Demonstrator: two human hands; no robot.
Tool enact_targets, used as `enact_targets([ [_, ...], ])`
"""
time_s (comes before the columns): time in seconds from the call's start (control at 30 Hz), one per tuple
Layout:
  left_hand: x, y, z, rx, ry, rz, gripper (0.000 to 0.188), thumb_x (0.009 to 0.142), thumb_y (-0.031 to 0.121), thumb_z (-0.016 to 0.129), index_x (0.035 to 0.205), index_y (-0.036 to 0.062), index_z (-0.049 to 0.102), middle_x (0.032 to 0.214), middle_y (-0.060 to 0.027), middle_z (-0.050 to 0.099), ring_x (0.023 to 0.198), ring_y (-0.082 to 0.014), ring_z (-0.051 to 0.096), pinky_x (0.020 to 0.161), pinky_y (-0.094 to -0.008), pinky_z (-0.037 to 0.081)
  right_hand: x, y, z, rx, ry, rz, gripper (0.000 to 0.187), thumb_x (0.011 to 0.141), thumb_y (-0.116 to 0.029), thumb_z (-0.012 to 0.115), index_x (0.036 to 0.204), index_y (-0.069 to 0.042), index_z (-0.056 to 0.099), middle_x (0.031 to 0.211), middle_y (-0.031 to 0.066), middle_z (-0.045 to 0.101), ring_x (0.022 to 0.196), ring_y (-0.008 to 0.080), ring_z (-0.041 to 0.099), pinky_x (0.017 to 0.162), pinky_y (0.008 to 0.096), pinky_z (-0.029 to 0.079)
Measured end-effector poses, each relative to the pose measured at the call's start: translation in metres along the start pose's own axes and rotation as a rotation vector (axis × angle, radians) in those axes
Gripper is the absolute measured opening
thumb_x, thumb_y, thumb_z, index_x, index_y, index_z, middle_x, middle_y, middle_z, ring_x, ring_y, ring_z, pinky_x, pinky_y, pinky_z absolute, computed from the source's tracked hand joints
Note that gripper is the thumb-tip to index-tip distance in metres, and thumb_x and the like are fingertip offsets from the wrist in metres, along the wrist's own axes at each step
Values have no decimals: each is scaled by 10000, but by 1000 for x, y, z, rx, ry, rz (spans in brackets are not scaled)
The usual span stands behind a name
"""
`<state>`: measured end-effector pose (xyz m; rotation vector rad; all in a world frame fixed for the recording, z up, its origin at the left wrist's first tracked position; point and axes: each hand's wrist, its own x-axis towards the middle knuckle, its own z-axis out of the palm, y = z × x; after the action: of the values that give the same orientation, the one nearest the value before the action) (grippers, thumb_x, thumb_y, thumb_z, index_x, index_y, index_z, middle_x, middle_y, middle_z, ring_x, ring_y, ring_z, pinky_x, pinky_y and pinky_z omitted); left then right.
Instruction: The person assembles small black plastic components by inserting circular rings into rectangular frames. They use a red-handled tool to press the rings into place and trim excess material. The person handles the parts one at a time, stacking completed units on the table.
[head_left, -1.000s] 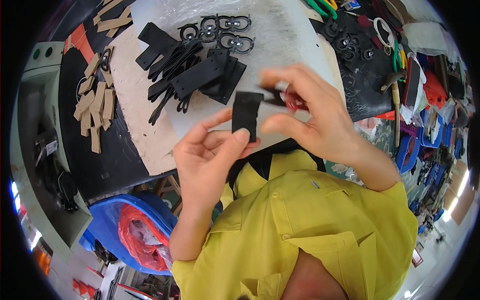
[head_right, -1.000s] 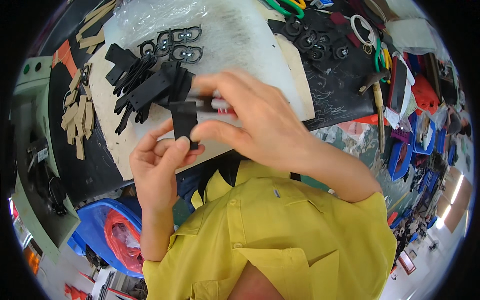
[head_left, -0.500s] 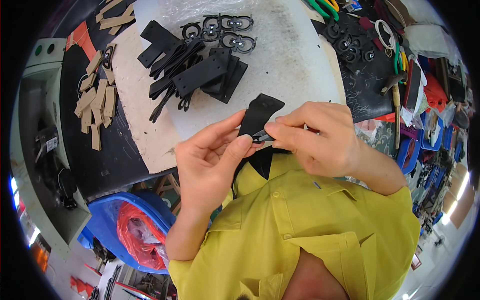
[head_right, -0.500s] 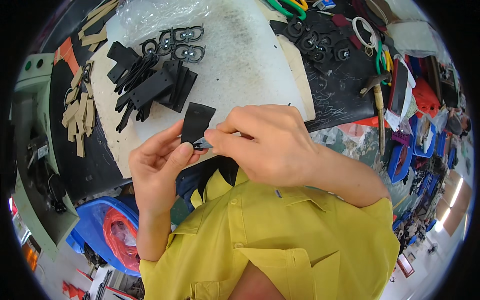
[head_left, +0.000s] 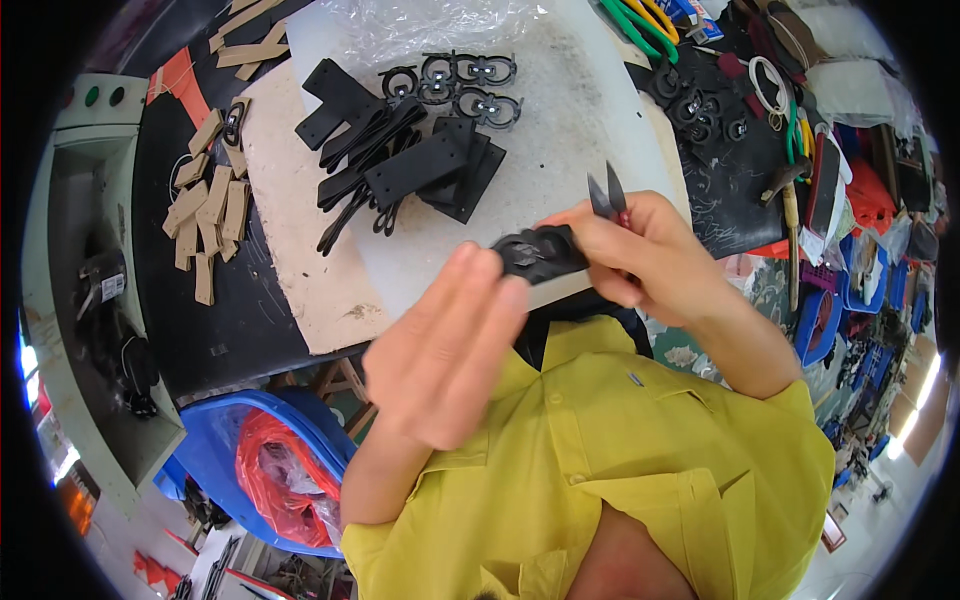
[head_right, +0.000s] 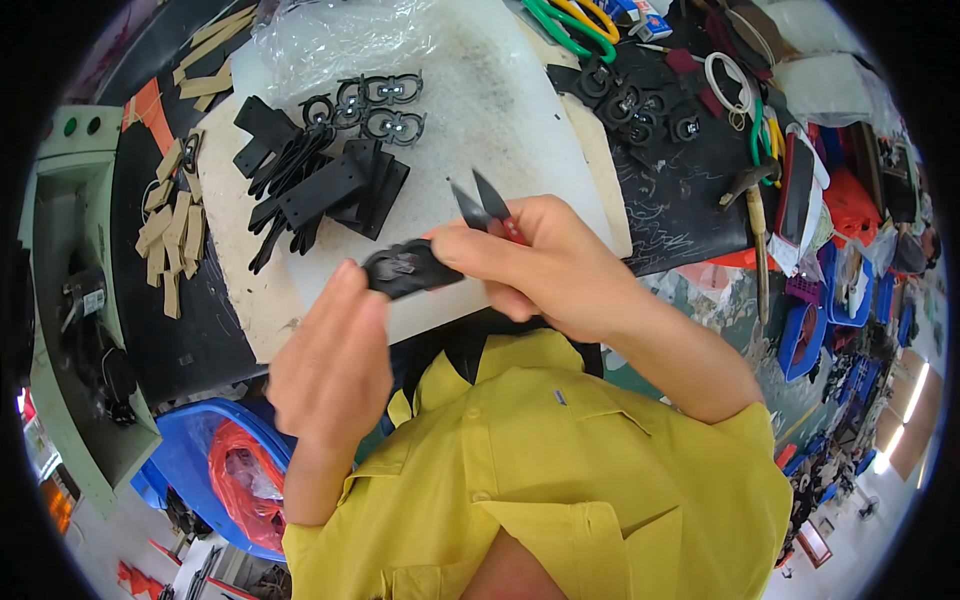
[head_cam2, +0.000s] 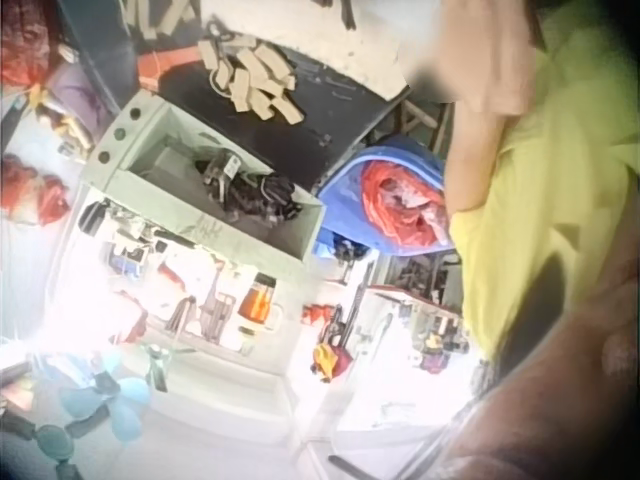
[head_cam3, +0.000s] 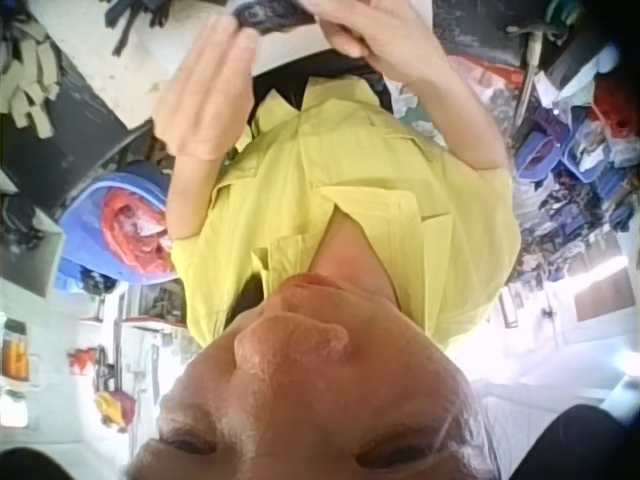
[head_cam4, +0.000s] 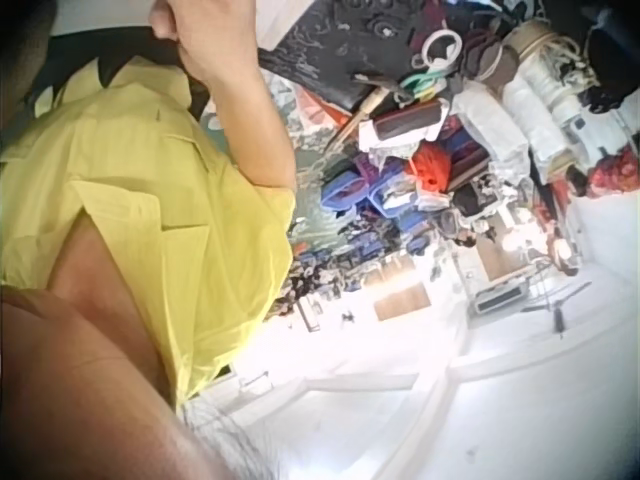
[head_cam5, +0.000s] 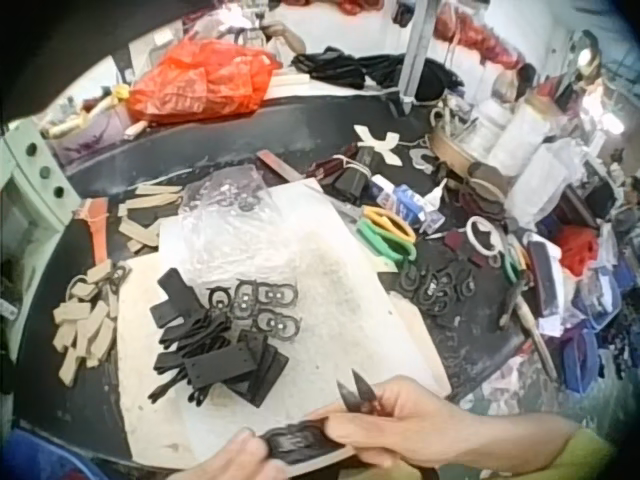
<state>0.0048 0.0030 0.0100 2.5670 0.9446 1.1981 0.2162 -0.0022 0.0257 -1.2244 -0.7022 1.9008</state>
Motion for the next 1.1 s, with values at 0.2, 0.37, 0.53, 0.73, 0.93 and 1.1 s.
enact_targets([
  [0.2,-10,0,6,-858,77,-890,280,851,65,606,1092,-72,570,1059,-217,617,940,-339,636,767,-382,541,9,7,1,80,15,-33,220,849,-181,657,971,1,638,600,-33,503,473,22,403,422,183,283],
  [0.37,-2,1,1,-1277,-20,-1253,256,889,120,585,1065,-62,555,935,-177,645,827,-233,660,696,-304,546,10,9,6,4,-17,43,197,847,-190,662,966,-34,647,570,-45,483,472,23,395,425,190,284],
  [0.53,3,18,18,-1053,131,-1099,161,860,65,616,975,-32,558,861,-93,632,743,-126,602,696,-249,491,5,-3,6,-342,53,-119,110,853,-123,631,915,-33,631,642,-78,497,564,-5,413,479,175,302],
  [0.73,29,-31,9,117,-24,-155,402,709,115,746,1068,9,600,1037,-104,630,982,-275,566,848,-344,433,19,-54,-88,-512,504,-286,172,837,-220,653,881,-55,674,591,-72,491,450,26,393,411,194,287],
  [0.93,27,-49,8,216,-268,-232,396,709,164,731,1096,146,645,1254,-79,548,1244,-338,411,1036,-471,230,68,-35,-42,-1265,526,-934,229,751,-251,724,761,-53,610,695,89,627,603,223,625,549,307,501],
  [1.1,25,-50,8,242,-270,-199,383,700,196,739,1074,163,664,1241,-75,561,1256,-341,403,1053,-477,198,98,-7,-6,-1060,371,-873,215,741,-175,732,805,-26,591,786,122,614,653,293,615,595,349,500],
])
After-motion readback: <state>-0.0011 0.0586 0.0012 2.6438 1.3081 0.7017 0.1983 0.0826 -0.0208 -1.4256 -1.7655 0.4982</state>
